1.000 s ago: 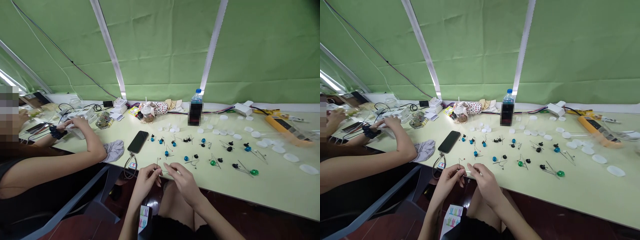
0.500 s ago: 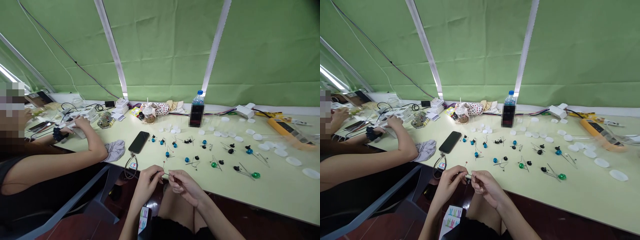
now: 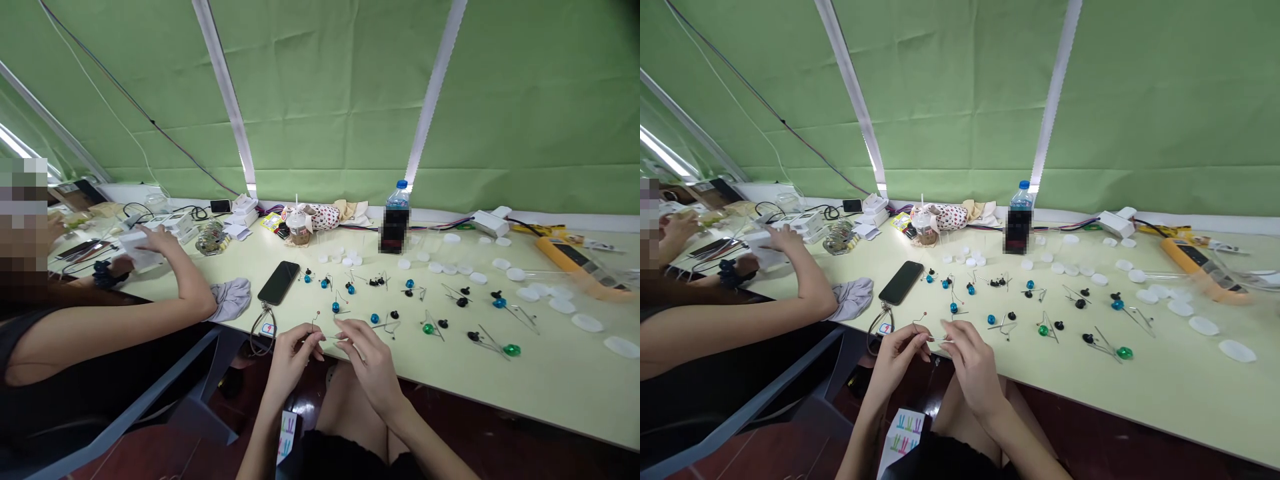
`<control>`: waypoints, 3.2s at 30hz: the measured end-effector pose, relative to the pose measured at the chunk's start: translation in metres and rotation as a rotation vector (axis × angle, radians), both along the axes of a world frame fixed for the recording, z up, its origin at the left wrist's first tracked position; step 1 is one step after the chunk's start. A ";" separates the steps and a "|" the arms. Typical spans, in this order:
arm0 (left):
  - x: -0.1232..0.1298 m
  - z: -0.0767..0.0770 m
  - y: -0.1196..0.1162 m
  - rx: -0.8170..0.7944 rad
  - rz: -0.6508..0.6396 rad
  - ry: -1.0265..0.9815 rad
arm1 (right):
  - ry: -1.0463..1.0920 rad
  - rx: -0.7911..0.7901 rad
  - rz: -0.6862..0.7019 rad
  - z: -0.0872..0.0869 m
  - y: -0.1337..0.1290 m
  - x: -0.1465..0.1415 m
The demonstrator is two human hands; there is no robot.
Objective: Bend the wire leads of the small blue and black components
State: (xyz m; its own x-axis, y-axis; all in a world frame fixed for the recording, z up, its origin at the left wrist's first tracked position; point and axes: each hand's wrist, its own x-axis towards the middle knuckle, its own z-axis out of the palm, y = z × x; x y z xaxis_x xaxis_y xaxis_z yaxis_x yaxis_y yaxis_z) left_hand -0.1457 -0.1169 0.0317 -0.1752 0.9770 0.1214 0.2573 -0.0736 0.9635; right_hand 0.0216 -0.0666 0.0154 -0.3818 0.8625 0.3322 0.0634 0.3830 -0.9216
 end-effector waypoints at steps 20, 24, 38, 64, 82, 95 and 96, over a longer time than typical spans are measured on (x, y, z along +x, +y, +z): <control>-0.001 -0.001 0.003 0.024 0.033 0.098 | -0.035 -0.506 0.351 -0.003 0.008 0.000; -0.001 0.000 0.002 -0.005 0.010 0.080 | -0.030 -0.337 0.333 0.002 0.008 0.001; 0.000 0.002 0.002 -0.011 -0.008 0.047 | 0.129 -0.383 0.251 0.001 0.004 -0.004; -0.002 -0.004 -0.001 0.014 0.062 -0.128 | 0.092 -0.416 0.205 0.001 0.003 -0.005; 0.005 0.008 -0.006 0.069 0.027 0.205 | 0.487 -1.155 0.647 -0.004 0.006 -0.007; 0.001 0.005 -0.007 0.048 0.071 0.048 | 0.074 -0.330 0.238 -0.003 -0.006 -0.006; 0.000 0.004 -0.007 0.046 0.071 0.046 | 0.094 -0.356 0.255 -0.003 -0.007 -0.006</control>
